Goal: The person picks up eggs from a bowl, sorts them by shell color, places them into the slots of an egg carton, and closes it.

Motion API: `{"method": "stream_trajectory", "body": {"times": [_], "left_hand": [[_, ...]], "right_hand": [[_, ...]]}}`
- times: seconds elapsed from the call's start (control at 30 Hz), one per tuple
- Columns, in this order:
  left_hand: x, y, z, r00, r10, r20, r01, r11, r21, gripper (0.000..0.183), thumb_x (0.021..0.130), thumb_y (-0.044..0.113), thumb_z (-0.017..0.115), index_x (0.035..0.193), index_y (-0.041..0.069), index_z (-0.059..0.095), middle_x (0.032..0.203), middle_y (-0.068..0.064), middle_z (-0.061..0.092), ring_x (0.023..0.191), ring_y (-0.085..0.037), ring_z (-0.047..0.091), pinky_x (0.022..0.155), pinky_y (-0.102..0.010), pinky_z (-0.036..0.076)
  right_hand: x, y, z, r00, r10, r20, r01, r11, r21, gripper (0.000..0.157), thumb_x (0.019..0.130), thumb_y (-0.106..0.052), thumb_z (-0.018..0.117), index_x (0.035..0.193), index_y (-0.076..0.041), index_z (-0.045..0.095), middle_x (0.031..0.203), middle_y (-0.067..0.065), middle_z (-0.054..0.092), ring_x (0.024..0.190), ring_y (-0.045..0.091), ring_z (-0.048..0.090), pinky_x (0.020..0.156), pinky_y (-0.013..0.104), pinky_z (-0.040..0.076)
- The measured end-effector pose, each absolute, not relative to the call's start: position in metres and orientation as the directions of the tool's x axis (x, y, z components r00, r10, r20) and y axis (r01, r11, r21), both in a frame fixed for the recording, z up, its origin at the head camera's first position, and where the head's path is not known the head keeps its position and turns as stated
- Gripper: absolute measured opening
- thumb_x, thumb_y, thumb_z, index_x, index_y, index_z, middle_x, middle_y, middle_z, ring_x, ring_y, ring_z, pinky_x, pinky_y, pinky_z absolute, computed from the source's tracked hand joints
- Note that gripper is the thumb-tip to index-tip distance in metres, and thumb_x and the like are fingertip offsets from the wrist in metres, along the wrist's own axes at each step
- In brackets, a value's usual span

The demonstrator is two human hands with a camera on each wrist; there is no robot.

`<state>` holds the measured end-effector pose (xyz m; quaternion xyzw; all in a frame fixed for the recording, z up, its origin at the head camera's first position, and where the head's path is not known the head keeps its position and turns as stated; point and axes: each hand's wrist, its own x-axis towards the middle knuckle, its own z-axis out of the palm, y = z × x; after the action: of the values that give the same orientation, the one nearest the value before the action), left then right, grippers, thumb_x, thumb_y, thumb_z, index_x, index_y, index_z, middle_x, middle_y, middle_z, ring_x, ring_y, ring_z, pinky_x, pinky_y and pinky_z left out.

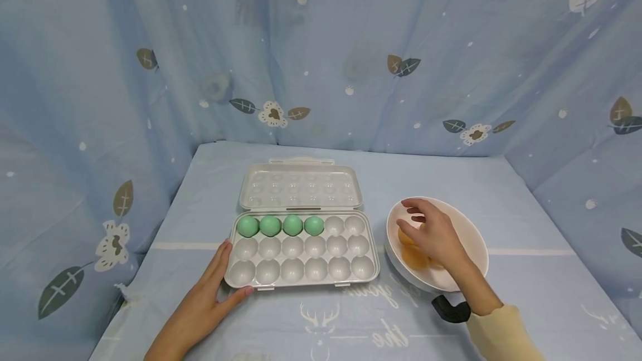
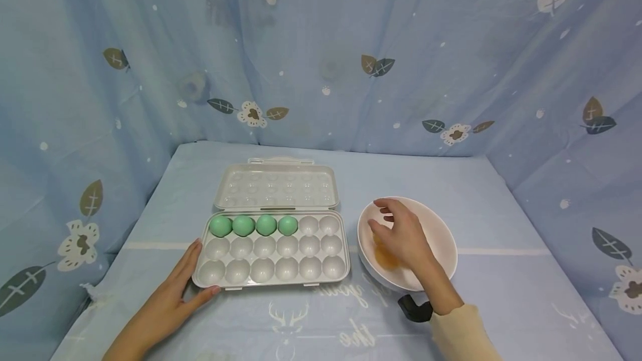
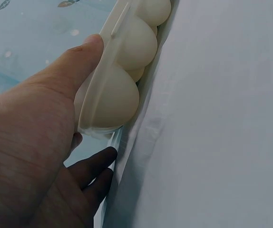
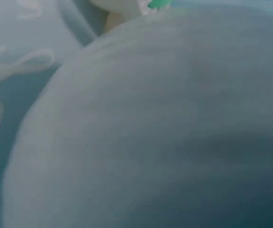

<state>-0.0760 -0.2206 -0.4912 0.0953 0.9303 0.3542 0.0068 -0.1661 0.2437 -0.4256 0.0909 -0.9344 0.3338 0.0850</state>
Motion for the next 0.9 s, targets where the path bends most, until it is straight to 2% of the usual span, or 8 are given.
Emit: {"method": "stream_trajectory", "body": {"times": [0.23,0.43,0.63,0.9], "left_hand": [[-0.076,-0.220,-0.491,-0.981,0.184,0.055,0.173,0.730,0.661,0.105,0.094,0.058,0.069,0.168,0.020,0.006,0.173,-0.012,0.012,0.153,-0.043,0.026,0.113,-0.067,0.034],[-0.077,-0.220,-0.490,-0.982,0.181,0.050,0.169,0.732,0.660,0.104,0.094,0.057,0.069,0.168,0.020,0.005,0.173,-0.012,0.012,0.153,-0.043,0.026,0.114,-0.068,0.034],[-0.077,-0.221,-0.491,-0.982,0.182,0.048,0.168,0.734,0.658,0.104,0.094,0.057,0.069,0.168,0.021,0.005,0.173,-0.012,0.012,0.153,-0.044,0.025,0.114,-0.068,0.033],[-0.076,-0.221,-0.492,-0.981,0.183,0.059,0.175,0.729,0.662,0.104,0.094,0.056,0.070,0.168,0.021,0.006,0.173,-0.011,0.012,0.153,-0.042,0.026,0.113,-0.067,0.034]], "right_hand": [[-0.159,0.257,-0.430,-0.987,-0.063,0.151,-0.141,0.793,-0.592,0.047,0.094,-0.018,0.078,0.135,-0.003,0.060,0.129,0.019,0.066,0.115,0.038,0.067,0.099,0.054,0.056],[-0.152,0.266,-0.430,-0.992,-0.032,0.122,-0.094,0.830,-0.549,0.042,0.094,-0.023,0.077,0.129,-0.002,0.064,0.125,0.020,0.068,0.111,0.039,0.069,0.098,0.054,0.056],[-0.148,0.269,-0.431,-0.992,-0.041,0.116,-0.094,0.860,-0.501,0.039,0.092,-0.023,0.080,0.122,0.000,0.068,0.117,0.017,0.072,0.102,0.034,0.070,0.092,0.051,0.059],[-0.149,0.264,-0.433,-0.998,-0.061,0.032,-0.069,0.866,-0.495,0.044,0.090,-0.029,0.082,0.120,0.001,0.068,0.109,0.012,0.073,0.095,0.026,0.069,0.087,0.045,0.061]]}}
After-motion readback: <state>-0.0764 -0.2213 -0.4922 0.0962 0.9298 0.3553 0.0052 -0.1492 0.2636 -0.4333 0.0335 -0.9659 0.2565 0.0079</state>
